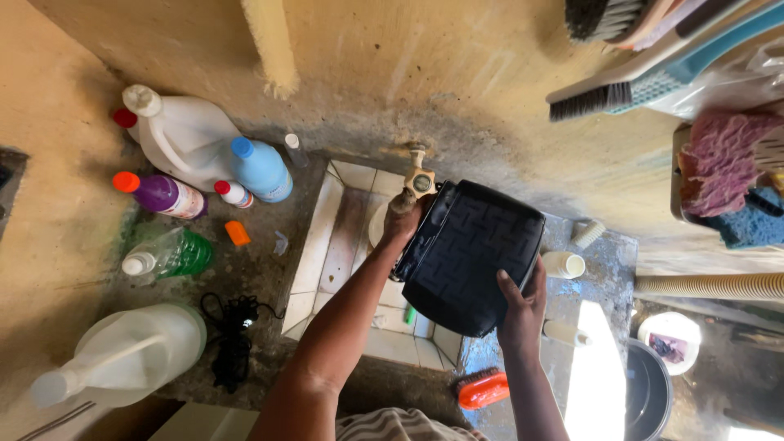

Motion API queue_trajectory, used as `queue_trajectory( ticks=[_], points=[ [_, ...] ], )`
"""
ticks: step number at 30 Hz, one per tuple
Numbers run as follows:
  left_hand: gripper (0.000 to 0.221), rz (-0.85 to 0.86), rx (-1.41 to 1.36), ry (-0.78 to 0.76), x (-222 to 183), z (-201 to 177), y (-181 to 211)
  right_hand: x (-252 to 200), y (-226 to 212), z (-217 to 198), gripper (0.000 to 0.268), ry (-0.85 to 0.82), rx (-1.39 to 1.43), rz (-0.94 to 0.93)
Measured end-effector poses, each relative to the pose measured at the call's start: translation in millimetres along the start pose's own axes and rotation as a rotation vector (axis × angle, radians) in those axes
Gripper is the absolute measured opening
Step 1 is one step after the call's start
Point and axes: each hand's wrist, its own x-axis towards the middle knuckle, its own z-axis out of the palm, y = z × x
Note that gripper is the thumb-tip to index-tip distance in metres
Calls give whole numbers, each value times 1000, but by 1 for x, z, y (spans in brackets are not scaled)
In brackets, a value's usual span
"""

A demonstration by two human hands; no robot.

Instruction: The person cleans a bag by applying liquid from a bottle and scrubbing the exterior with a brush over a sink.

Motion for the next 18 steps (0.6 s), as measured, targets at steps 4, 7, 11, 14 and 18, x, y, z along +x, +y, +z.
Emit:
queue_trajectory(
  ticks=[4, 7, 11, 14, 18],
  points=[
    [33, 40, -26, -56, -5, 7, -11, -5, 6, -6, 67, 3, -74, -26],
    [31, 59, 41, -30, 0, 5, -3, -1, 3, -9, 65, 17, 2, 55],
    [38, -260, 151, -31, -13, -6, 26, 0, -6, -8, 70, 26, -70, 64],
    [38, -424, -78, -41, -27, -24, 57, -4, -23, -14, 76, 24, -177, -6],
    [36, -439, -528, -173, -47, -62, 79, -15, -68, -36, 80, 17, -239, -89]
  ],
)
